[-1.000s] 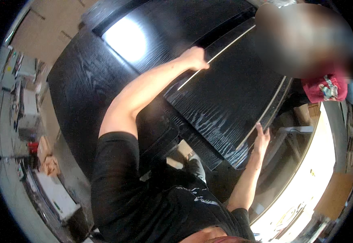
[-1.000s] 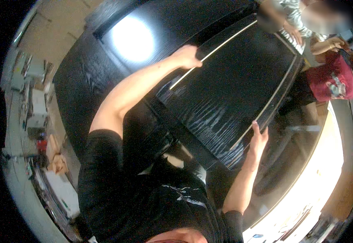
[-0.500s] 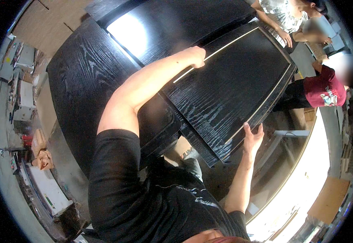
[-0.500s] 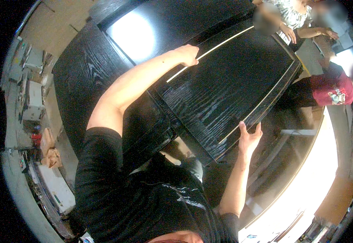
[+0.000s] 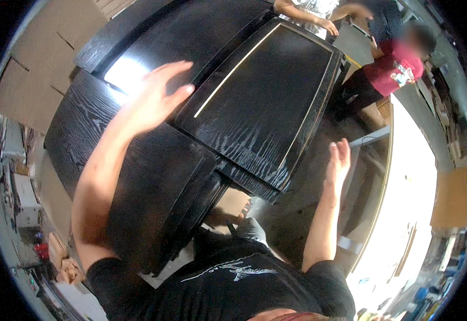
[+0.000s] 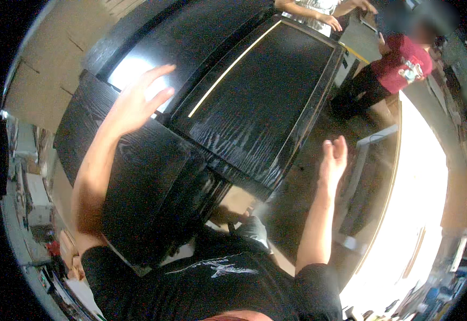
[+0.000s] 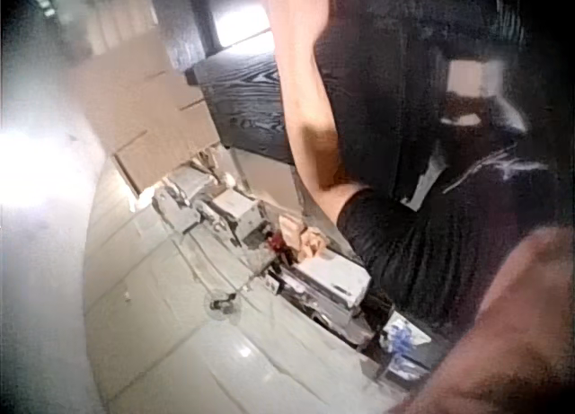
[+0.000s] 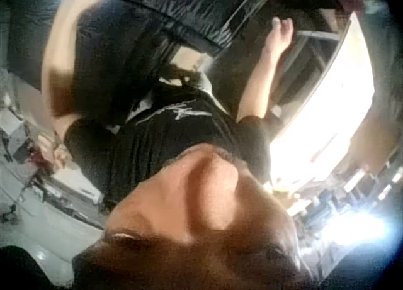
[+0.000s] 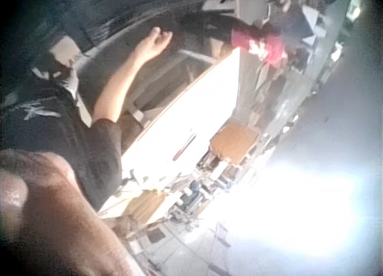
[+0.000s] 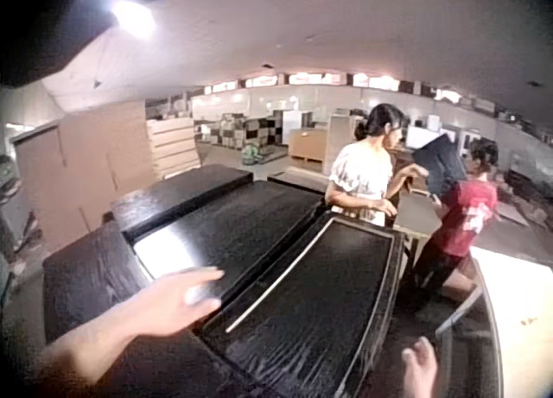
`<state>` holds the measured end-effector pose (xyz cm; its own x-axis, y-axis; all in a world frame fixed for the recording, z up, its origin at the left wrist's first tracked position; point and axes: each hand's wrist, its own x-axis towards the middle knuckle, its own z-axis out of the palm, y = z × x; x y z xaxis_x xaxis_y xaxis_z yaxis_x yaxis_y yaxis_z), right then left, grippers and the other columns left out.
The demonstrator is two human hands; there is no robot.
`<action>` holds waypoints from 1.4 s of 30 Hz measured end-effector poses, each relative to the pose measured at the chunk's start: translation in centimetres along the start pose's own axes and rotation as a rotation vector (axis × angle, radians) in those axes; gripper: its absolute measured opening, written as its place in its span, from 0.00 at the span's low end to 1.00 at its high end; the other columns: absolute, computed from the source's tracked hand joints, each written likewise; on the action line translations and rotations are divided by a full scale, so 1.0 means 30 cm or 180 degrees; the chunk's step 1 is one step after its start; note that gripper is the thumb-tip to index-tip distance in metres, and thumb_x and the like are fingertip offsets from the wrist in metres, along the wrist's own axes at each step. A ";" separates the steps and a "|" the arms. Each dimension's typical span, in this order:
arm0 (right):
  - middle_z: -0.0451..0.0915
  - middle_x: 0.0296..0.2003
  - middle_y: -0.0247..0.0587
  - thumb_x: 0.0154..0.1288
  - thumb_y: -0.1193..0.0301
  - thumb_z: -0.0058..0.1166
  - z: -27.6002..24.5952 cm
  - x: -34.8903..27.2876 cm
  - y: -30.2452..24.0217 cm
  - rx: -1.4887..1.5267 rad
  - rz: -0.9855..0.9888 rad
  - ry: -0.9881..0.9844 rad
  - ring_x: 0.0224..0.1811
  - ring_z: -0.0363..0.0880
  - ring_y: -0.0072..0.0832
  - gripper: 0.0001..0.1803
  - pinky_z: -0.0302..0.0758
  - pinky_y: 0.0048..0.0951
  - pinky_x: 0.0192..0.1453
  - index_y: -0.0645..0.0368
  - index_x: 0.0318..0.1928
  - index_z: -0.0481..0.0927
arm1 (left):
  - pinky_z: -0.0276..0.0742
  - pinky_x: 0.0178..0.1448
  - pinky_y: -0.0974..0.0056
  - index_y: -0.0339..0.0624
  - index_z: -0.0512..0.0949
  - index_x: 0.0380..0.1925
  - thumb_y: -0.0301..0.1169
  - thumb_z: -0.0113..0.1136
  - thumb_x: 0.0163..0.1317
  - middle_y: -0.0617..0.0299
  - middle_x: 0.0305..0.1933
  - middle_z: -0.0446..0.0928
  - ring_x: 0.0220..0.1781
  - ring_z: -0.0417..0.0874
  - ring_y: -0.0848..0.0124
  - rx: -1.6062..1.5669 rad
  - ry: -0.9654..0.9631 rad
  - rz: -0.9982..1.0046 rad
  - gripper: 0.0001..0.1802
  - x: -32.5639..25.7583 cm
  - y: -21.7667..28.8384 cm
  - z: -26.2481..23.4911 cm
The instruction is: The person moves large black furniture panels between work surfaces and manually aligns them for assembly.
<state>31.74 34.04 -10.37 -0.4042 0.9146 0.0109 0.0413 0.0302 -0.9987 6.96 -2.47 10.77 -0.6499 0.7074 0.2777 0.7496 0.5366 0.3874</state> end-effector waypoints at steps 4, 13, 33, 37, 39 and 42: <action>0.75 0.62 0.45 0.72 0.71 0.58 -0.104 -0.189 -0.101 0.0259 -0.0337 0.0283 0.64 0.72 0.31 0.24 0.67 0.32 0.71 0.61 0.66 0.72 | 0.65 0.73 0.57 0.37 0.75 0.61 0.32 0.63 0.64 0.46 0.67 0.74 0.70 0.73 0.53 -0.0081 0.0033 -0.0147 0.26 -0.361 0.049 -0.205; 0.84 0.47 0.33 0.72 0.69 0.57 0.033 -0.959 -0.275 0.0837 -0.1051 0.0079 0.48 0.79 0.18 0.15 0.71 0.20 0.50 0.59 0.56 0.81 | 0.65 0.72 0.55 0.34 0.74 0.62 0.31 0.61 0.66 0.47 0.67 0.73 0.70 0.73 0.55 -0.0309 0.0711 -0.1110 0.25 -1.447 -0.203 -0.444; 0.83 0.39 0.43 0.67 0.65 0.60 0.689 -2.606 -0.398 0.1748 -0.1714 -0.5576 0.44 0.82 0.40 0.11 0.78 0.39 0.48 0.58 0.44 0.85 | 0.77 0.52 0.64 0.36 0.75 0.57 0.34 0.56 0.73 0.58 0.53 0.79 0.52 0.80 0.69 -0.2692 0.2226 -0.4113 0.18 -2.861 -0.066 0.172; 0.83 0.39 0.44 0.66 0.65 0.60 0.729 -2.647 -0.356 0.1277 -0.1419 -0.5733 0.44 0.82 0.40 0.13 0.78 0.39 0.48 0.59 0.45 0.85 | 0.75 0.57 0.64 0.31 0.73 0.58 0.34 0.55 0.74 0.55 0.54 0.79 0.55 0.79 0.67 -0.2388 0.2205 -0.3744 0.20 -2.822 -0.225 0.006; 0.83 0.39 0.44 0.66 0.65 0.60 0.756 -2.638 -0.345 0.1024 -0.1177 -0.5687 0.44 0.82 0.41 0.13 0.78 0.38 0.48 0.60 0.45 0.85 | 0.73 0.62 0.62 0.28 0.73 0.59 0.35 0.56 0.74 0.51 0.54 0.79 0.55 0.79 0.65 -0.2199 0.2155 -0.3463 0.22 -2.733 -0.284 -0.123; 0.84 0.39 0.44 0.67 0.65 0.60 0.840 -2.626 -0.291 0.1027 -0.1075 -0.5460 0.44 0.83 0.40 0.13 0.78 0.37 0.48 0.60 0.45 0.85 | 0.72 0.64 0.62 0.30 0.72 0.59 0.33 0.55 0.74 0.52 0.57 0.79 0.58 0.79 0.65 -0.2629 0.2000 -0.3166 0.20 -2.674 -0.446 -0.235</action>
<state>40.20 -48.43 -3.78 -0.7743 -0.5275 0.3495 -0.3162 -0.1559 -0.9358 48.17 -69.63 -10.50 -0.9608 -0.2291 -0.1560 -0.1845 0.1088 0.9768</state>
